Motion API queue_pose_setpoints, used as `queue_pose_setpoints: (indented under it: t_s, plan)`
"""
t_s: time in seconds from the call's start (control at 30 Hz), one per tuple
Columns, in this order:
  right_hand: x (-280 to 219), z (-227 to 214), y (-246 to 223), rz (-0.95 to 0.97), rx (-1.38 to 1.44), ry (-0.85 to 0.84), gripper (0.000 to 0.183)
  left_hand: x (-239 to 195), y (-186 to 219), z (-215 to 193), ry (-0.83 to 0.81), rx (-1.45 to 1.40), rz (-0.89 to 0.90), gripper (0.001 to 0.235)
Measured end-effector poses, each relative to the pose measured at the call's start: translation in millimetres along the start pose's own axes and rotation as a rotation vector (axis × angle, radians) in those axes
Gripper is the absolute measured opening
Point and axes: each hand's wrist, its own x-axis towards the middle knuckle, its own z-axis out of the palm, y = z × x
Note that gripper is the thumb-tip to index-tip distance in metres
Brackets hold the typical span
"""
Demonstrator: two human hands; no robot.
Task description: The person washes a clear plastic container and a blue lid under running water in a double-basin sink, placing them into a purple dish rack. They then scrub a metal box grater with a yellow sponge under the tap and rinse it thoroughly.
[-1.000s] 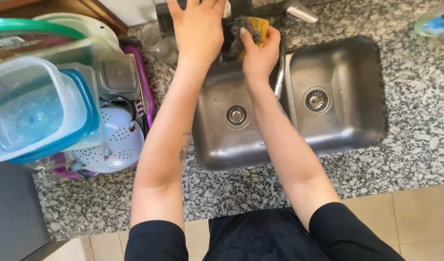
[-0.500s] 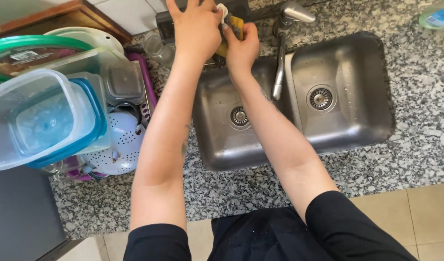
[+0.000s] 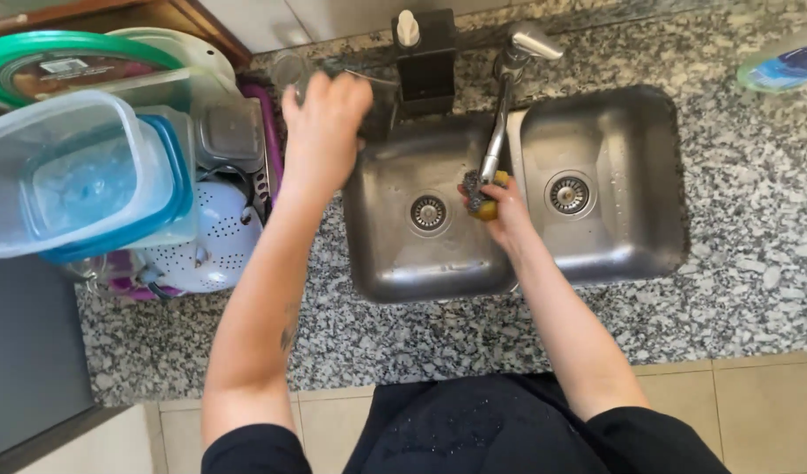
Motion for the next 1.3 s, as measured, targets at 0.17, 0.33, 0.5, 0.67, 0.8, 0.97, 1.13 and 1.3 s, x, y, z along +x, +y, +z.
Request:
queue_pose_setpoints:
  t_s: [0.17, 0.33, 0.5, 0.67, 0.8, 0.97, 1.13, 1.3]
  plan:
    - [2, -19, -5, -0.127, -0.28, 0.089, 0.023, -99, 37, 1, 0.097, 0.073, 0.203, 0.029]
    - [30, -33, 7, -0.344, -0.544, -0.023, 0.02, -144, 77, 19, 0.22, -0.117, 0.351, 0.016]
    - [-58, 19, -30, -0.282, -0.475, -0.166, 0.035, -159, 87, 36, 0.368, -0.23, 0.018, 0.037]
    - [-60, 9, -39, -0.296, -0.373, -0.188, 0.035, -175, 109, 40, 0.199, -1.548, -0.9, 0.055]
    - [-64, 8, -53, -0.395, -0.63, -0.3, 0.032, -182, 111, 76, 0.187, -1.889, -0.963, 0.037]
    - [-62, 6, -59, -0.563, -1.016, -0.404, 0.028, -166, 117, 57, -0.143, -1.955, -1.005, 0.037]
    - [-19, 0, -58, -0.79, -1.399, 0.014, 0.032, -160, 128, 85, -0.116, -2.351, -0.842, 0.073]
    - [-65, 19, 0, -0.748, -1.218, -0.317, 0.033, -169, 132, 249, -0.067, -2.358, -0.846, 0.076]
